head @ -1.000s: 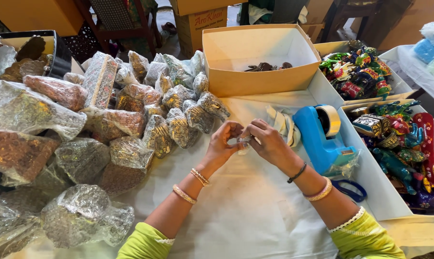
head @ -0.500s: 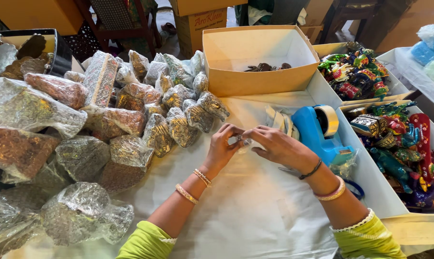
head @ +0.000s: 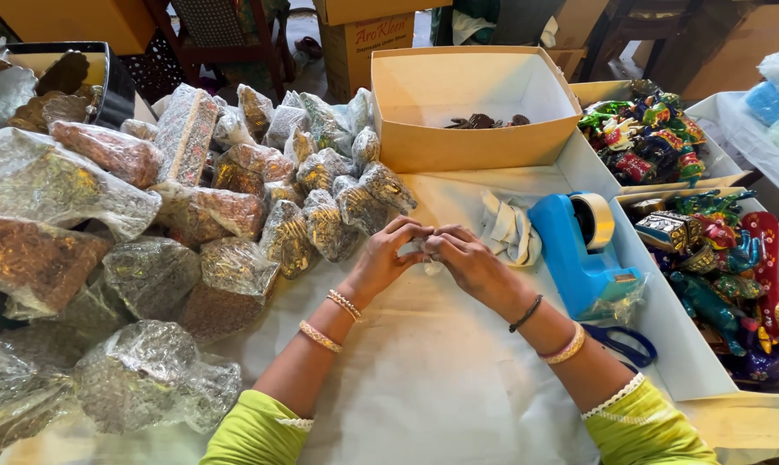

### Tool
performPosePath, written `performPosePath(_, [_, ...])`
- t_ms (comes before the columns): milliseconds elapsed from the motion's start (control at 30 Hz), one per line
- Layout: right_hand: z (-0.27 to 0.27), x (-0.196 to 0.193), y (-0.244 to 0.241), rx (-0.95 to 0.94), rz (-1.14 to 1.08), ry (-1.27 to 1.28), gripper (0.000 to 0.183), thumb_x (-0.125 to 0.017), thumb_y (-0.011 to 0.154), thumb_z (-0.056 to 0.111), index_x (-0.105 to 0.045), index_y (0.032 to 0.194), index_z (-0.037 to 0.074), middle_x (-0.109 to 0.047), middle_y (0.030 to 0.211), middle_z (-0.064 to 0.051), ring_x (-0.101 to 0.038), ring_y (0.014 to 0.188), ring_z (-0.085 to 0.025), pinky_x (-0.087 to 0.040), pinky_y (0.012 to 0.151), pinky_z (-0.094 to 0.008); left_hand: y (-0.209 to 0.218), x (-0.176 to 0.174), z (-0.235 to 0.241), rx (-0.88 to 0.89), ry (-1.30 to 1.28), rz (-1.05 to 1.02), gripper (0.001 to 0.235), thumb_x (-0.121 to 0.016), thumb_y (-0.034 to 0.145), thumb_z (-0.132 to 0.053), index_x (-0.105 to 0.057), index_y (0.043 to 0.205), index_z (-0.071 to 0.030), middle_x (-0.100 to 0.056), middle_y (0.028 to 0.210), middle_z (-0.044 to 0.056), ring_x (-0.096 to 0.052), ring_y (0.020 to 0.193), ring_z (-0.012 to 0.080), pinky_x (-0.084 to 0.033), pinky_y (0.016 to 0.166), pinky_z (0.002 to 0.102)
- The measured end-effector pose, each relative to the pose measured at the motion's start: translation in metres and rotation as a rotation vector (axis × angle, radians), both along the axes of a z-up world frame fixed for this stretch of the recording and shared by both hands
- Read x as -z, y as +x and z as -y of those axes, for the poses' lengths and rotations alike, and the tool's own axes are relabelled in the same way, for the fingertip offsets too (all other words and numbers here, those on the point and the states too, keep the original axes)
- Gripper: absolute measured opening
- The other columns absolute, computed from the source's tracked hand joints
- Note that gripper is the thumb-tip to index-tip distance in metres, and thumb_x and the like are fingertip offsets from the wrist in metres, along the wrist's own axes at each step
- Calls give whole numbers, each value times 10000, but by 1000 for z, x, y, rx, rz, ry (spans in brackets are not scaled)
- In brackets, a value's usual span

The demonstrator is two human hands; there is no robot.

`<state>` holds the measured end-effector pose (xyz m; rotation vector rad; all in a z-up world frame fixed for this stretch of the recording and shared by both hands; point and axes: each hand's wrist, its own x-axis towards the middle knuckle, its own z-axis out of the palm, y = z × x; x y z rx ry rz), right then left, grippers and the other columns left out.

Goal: The person picks up small decorative items from a box and wraps them in bubble wrap. They use a tape dispenser to secure the wrapping and place the finished items on a table alongside other wrapped objects.

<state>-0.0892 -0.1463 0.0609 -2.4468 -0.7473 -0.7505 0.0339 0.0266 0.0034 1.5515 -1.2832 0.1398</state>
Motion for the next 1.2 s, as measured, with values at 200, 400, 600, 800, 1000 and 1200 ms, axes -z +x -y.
performPosePath(200, [2,4,0,8,-39,27,308,-688,873,-67,-580,1148,17,-667,1082,-136,-629,1127,-346,-541,923,-404,-5,4,0,-46,-12,38,370,-829,840,-117,-675,1166,-32,-670,1154,112,-695,1035,308,-572,880,369])
performPosePath(400, [9,8,0,25,5,38,294,-710,858,-65,-603,1118,20,-697,1099,-137,-647,1112,-330,-556,905,-379,-12,-5,-2,-72,33,30,324,-813,843,-132,-672,1117,-30,-663,1149,111,-688,1014,329,-564,855,381])
performPosePath(600, [61,47,16,-95,-350,670,303,-751,862,24,-586,1114,56,-665,1056,-62,-681,1059,-195,-551,930,-315,-24,-11,4,-60,53,175,331,-814,863,-207,-692,1129,-51,-656,1132,113,-684,995,311,-563,851,383])
performPosePath(800, [55,54,23,-102,-696,996,317,-619,1029,197,-605,1283,8,-666,1198,-69,-607,1138,-169,-487,976,-318,-32,-12,8,-26,37,251,360,-801,875,-216,-697,1189,-74,-629,1151,121,-675,1011,321,-557,859,391])
performPosePath(1000, [53,36,18,-229,-945,924,502,-590,1023,262,-537,1438,-16,-626,1364,-70,-562,1274,-142,-423,1104,-315,-27,0,8,-46,75,190,336,-751,927,-138,-674,1250,-93,-624,1171,112,-682,1005,295,-582,850,379])
performPosePath(1200, [60,58,23,-233,-991,1130,522,-638,975,233,-554,1424,-21,-632,1383,-94,-590,1261,-166,-453,1073,-336,-31,-2,10,-94,73,262,360,-760,924,-134,-672,1272,-156,-616,1165,113,-679,991,289,-585,817,386])
